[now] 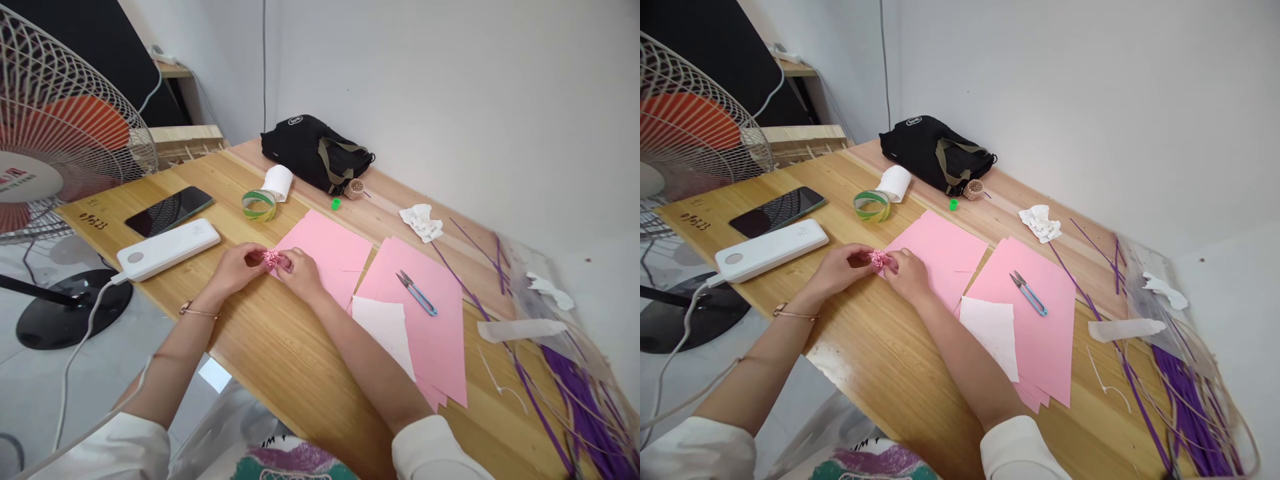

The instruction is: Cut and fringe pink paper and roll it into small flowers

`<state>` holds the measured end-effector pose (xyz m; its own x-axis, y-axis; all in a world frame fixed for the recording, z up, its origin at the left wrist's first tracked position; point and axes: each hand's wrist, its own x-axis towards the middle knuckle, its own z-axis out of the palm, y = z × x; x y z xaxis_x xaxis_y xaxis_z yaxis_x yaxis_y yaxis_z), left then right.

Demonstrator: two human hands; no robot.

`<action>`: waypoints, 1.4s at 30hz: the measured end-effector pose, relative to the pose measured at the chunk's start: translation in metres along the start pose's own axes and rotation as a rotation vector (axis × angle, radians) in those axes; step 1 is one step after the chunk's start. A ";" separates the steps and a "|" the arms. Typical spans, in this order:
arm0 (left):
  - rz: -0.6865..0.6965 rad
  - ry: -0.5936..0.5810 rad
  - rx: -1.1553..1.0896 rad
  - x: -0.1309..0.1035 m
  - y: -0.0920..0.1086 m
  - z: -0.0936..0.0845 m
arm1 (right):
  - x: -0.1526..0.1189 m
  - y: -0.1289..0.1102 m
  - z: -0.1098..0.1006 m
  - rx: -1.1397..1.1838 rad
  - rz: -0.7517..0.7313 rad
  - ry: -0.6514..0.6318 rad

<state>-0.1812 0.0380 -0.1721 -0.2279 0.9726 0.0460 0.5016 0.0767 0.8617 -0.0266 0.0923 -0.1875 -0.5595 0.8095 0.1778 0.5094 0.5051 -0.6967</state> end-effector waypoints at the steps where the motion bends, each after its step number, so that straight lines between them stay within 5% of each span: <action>1: 0.003 -0.002 0.004 0.000 0.000 0.000 | 0.000 0.000 0.001 0.014 -0.002 0.005; 5: 0.011 0.003 0.025 0.000 0.001 0.001 | 0.001 0.002 0.003 0.181 0.012 0.080; 16: -0.015 0.031 0.080 0.000 0.003 0.003 | 0.011 0.002 -0.015 0.929 0.428 0.240; 42: 0.022 0.046 0.168 0.002 0.002 0.005 | 0.011 0.002 -0.012 0.909 0.419 0.187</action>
<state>-0.1764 0.0408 -0.1728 -0.2513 0.9637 0.0898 0.6386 0.0954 0.7636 -0.0240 0.1061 -0.1786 -0.2998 0.9421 -0.1502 -0.0923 -0.1853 -0.9783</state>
